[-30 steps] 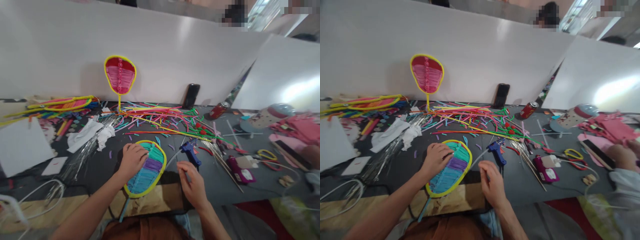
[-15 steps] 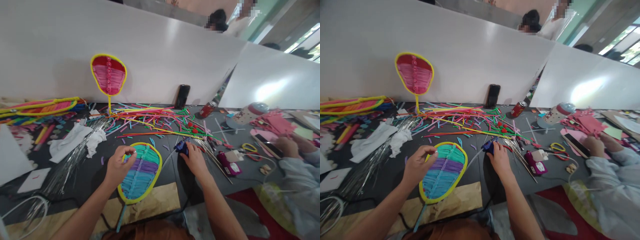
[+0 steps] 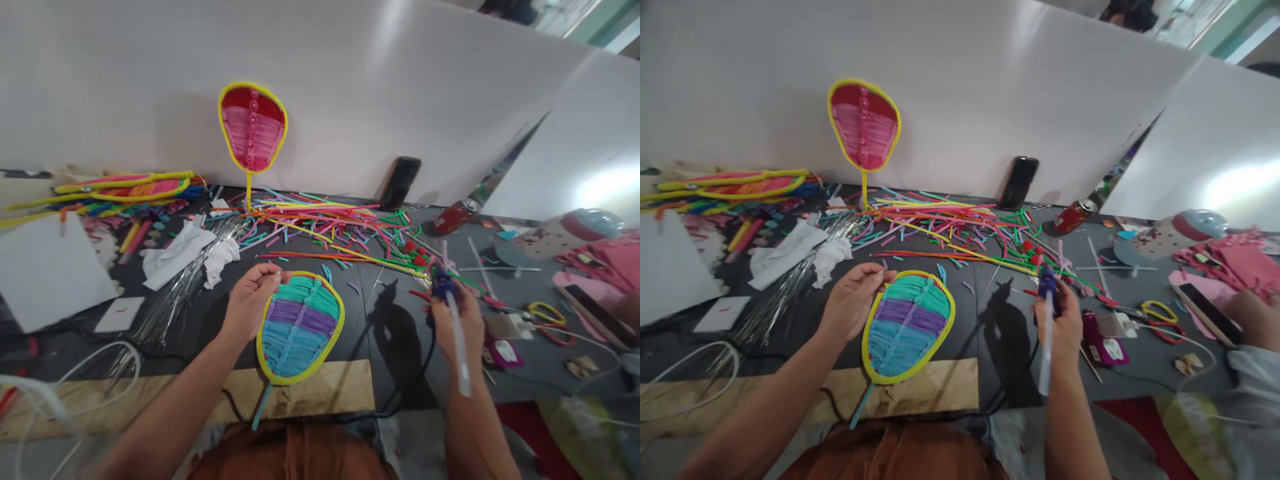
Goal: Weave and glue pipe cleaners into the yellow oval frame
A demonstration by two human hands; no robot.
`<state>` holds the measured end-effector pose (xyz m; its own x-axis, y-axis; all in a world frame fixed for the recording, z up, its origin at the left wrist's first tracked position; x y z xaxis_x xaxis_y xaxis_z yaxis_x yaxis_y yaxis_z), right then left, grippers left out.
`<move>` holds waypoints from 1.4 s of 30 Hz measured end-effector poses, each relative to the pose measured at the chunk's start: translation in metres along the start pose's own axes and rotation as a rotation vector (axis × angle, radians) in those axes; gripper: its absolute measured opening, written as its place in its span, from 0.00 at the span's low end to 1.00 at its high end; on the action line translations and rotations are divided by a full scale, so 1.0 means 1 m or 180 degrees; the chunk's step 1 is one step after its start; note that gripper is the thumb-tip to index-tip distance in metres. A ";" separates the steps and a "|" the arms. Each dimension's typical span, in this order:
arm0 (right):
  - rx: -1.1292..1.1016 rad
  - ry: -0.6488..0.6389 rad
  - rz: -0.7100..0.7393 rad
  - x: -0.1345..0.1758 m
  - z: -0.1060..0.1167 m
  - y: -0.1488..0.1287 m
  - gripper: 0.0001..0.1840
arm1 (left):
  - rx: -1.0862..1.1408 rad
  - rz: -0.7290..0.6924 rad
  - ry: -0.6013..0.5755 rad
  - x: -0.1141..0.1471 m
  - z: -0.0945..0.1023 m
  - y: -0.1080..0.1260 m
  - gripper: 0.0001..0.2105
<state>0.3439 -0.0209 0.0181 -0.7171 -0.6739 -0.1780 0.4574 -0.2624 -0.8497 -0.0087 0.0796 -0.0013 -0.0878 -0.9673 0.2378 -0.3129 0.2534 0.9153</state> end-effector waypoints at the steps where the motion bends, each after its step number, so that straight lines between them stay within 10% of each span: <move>1: -0.0276 0.0093 -0.0123 0.000 0.001 -0.003 0.25 | 0.0014 0.0031 -0.0033 0.000 -0.001 -0.001 0.10; 8: -0.2262 -0.0023 -0.0104 -0.002 -0.006 -0.040 0.13 | 0.0305 0.0185 -0.0240 0.001 -0.005 -0.003 0.11; 17: -0.2454 -0.3276 0.0179 0.070 -0.115 -0.097 0.18 | 0.0476 0.0443 -0.0173 -0.003 -0.003 -0.008 0.11; 42: -0.2665 -0.2783 -0.0310 0.080 -0.135 -0.070 0.38 | 0.0373 0.0629 -0.0228 -0.004 -0.004 -0.013 0.08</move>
<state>0.1835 0.0364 -0.0042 0.0150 -0.9996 0.0249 -0.2915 -0.0282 -0.9561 -0.0010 0.0800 -0.0127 -0.2238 -0.8970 0.3812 -0.3902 0.4408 0.8083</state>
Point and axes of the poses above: each hand's wrist, its own x-axis away from the middle knuckle, its own z-axis out of the back of the hand, y = z × x, the point moved 5 cm from there along -x, towards the middle knuckle, and after that the axes turned 3 degrees about -x, right-handed, at the moved point
